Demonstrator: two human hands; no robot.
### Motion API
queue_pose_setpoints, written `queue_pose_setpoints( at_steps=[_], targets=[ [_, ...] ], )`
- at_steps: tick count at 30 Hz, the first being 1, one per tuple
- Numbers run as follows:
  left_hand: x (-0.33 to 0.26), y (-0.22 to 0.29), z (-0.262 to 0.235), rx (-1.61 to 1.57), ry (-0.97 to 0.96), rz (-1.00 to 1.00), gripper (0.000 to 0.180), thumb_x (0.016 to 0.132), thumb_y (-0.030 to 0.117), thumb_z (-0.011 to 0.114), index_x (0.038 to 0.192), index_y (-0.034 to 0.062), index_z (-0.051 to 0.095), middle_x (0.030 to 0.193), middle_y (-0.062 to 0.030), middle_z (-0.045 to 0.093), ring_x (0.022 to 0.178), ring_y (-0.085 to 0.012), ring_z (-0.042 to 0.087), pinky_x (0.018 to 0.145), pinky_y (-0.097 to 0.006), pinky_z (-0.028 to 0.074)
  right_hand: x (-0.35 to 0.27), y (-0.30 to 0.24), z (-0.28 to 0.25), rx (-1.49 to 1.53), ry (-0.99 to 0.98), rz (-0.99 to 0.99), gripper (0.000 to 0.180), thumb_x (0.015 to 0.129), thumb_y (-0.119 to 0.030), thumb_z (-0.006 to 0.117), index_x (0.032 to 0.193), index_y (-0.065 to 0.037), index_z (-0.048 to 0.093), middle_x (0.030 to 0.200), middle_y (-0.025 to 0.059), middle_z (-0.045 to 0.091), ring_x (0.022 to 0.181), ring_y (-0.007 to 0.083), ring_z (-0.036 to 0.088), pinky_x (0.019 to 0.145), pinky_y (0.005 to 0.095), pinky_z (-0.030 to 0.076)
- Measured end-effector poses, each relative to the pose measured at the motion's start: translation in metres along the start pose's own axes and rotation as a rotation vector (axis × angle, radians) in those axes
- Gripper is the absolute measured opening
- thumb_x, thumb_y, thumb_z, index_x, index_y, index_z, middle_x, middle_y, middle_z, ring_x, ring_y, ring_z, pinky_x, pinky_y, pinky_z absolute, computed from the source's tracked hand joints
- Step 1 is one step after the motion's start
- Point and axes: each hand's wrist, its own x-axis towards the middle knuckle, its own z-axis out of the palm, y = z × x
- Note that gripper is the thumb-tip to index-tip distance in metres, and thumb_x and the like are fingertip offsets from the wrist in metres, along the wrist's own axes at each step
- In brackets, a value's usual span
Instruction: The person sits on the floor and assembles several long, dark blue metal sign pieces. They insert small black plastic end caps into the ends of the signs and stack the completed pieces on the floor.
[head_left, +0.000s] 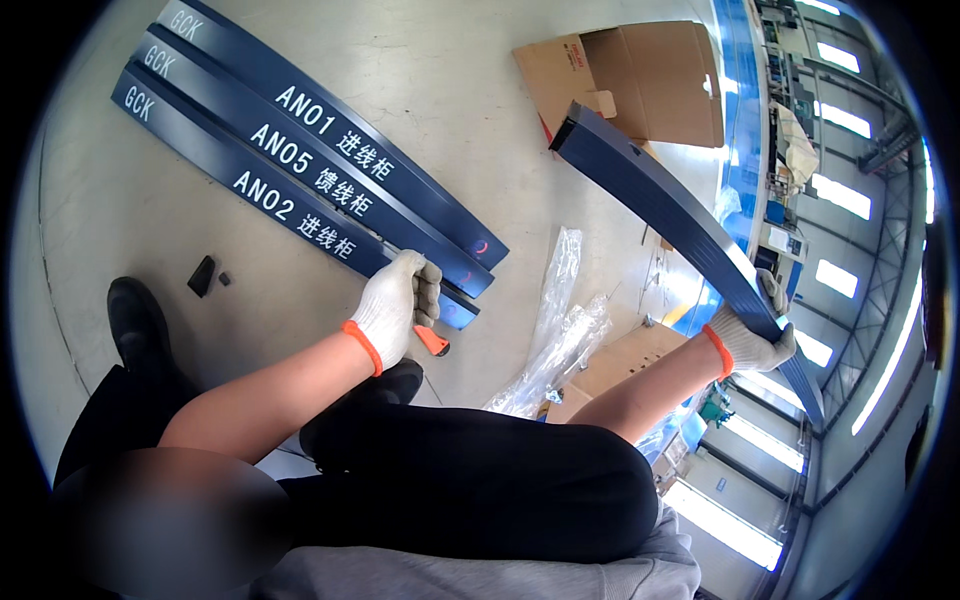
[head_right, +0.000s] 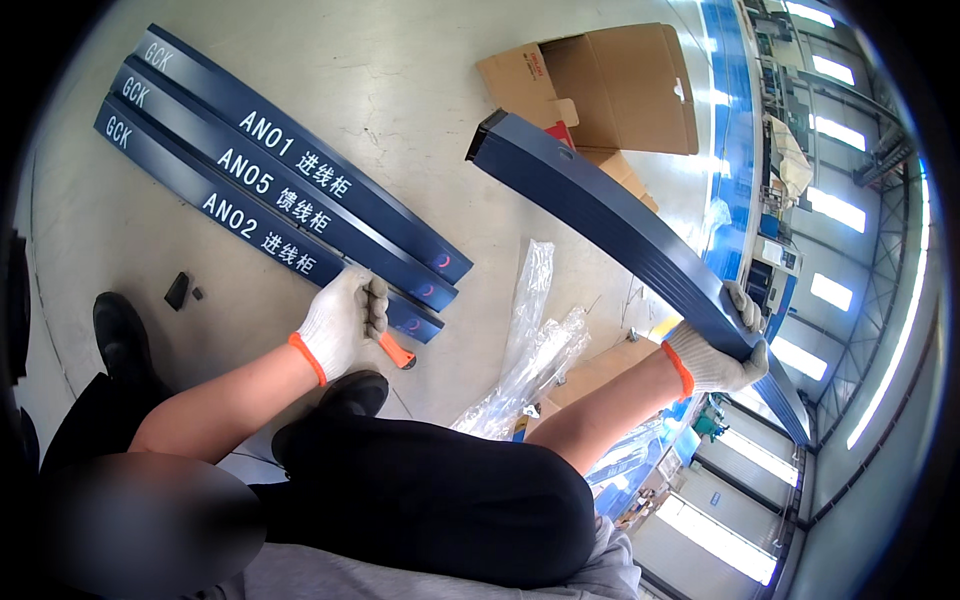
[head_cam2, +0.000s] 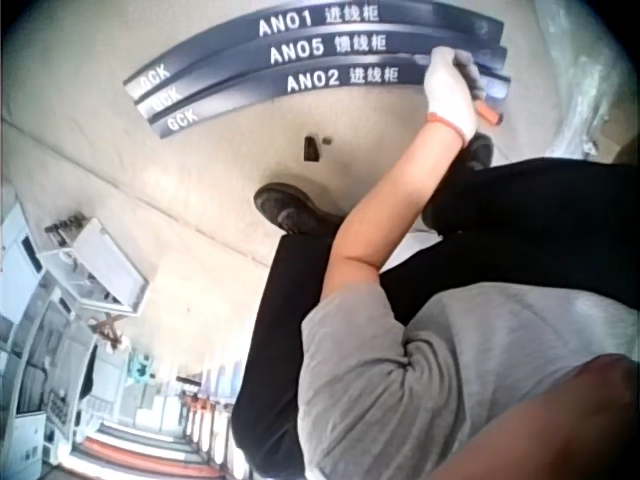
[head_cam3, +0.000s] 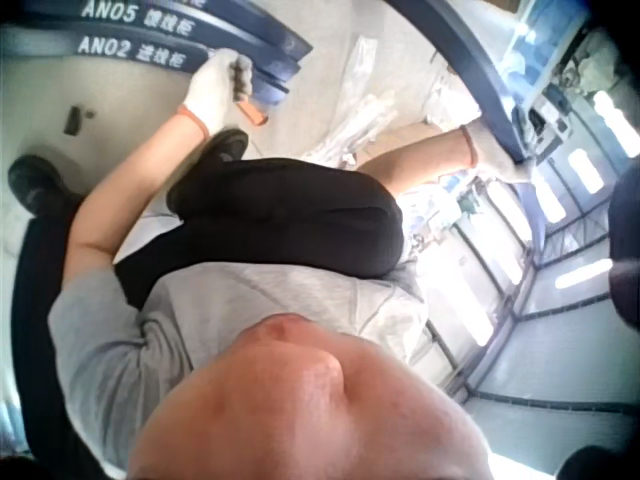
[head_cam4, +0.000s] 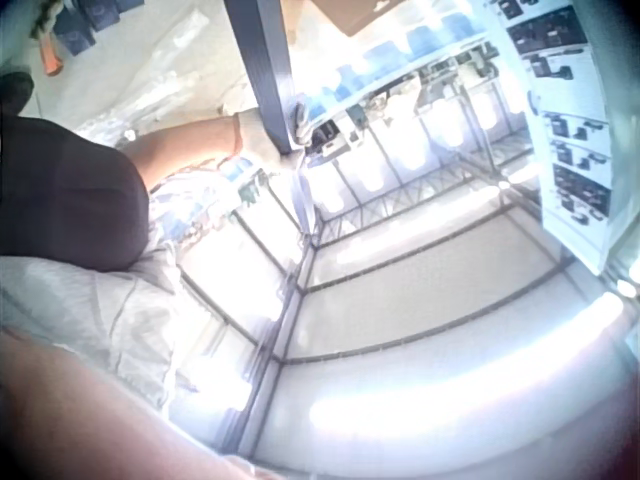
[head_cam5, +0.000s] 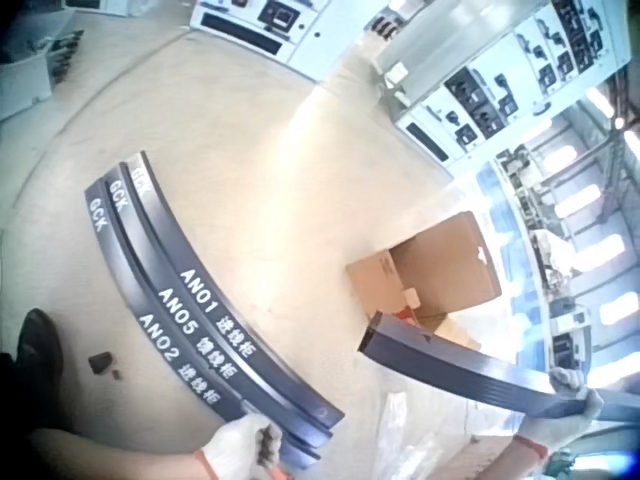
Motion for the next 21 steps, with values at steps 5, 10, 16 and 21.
queue_pose_setpoints(
  at_steps=[5, 10, 16, 21],
  targets=[
    [0.003, -0.002, 0.001, -0.014, -0.029, 0.008, 0.031, 0.106, 0.033, 0.052, 0.089, 0.0103, 0.065, 0.072, -0.002, 0.062, 0.061, -0.0169, 0.059, 0.059, -0.031, 0.046, -0.007, -0.011, -0.003, 0.005, 0.002, -0.02, 0.021, 0.079, -0.019, 0.063, 0.088, -0.006, 0.049, 0.082, 0.0091, 0.05, 0.074, 0.0251, 0.055, 0.08, 0.045, 0.05],
    [-0.002, -0.003, 0.004, 0.037, -0.011, -0.023, 0.03, 0.105, 0.037, 0.052, 0.088, 0.0131, 0.059, 0.075, -0.0024, 0.058, 0.065, -0.0189, 0.055, 0.064, -0.033, 0.043, -0.005, -0.048, 0.022, -0.083, -0.159, -0.184, 0.023, 0.078, -0.018, 0.061, 0.093, -0.007, 0.049, 0.083, 0.005, 0.05, 0.075, 0.0213, 0.053, 0.08, 0.0415, 0.047],
    [0.001, -0.002, -0.003, -0.018, 0.022, -0.017, 0.028, 0.103, 0.035, 0.053, 0.087, 0.0128, 0.06, 0.074, -0.0026, 0.059, 0.065, -0.0192, 0.056, 0.063, -0.035, 0.043, 0.014, -0.017, 0.012, -0.58, -0.356, -0.294, 0.035, 0.09, -0.02, 0.056, 0.111, 0.005, 0.069, 0.099, 0.017, 0.074, 0.095, 0.024, 0.069, 0.105, 0.0403, 0.052],
    [-0.002, -0.017, 0.018, 0.018, -0.026, -0.075, 0.027, 0.102, 0.034, 0.053, 0.088, 0.0117, 0.061, 0.075, -0.0028, 0.06, 0.066, -0.0202, 0.056, 0.063, -0.035, 0.044, -0.049, 0.203, -0.07, -0.66, -0.171, -0.104, 0.039, 0.087, -0.01, 0.069, 0.124, -0.005, 0.059, 0.112, 0.0063, 0.057, 0.105, 0.0199, 0.056, 0.105, 0.037, 0.046]
  ],
)
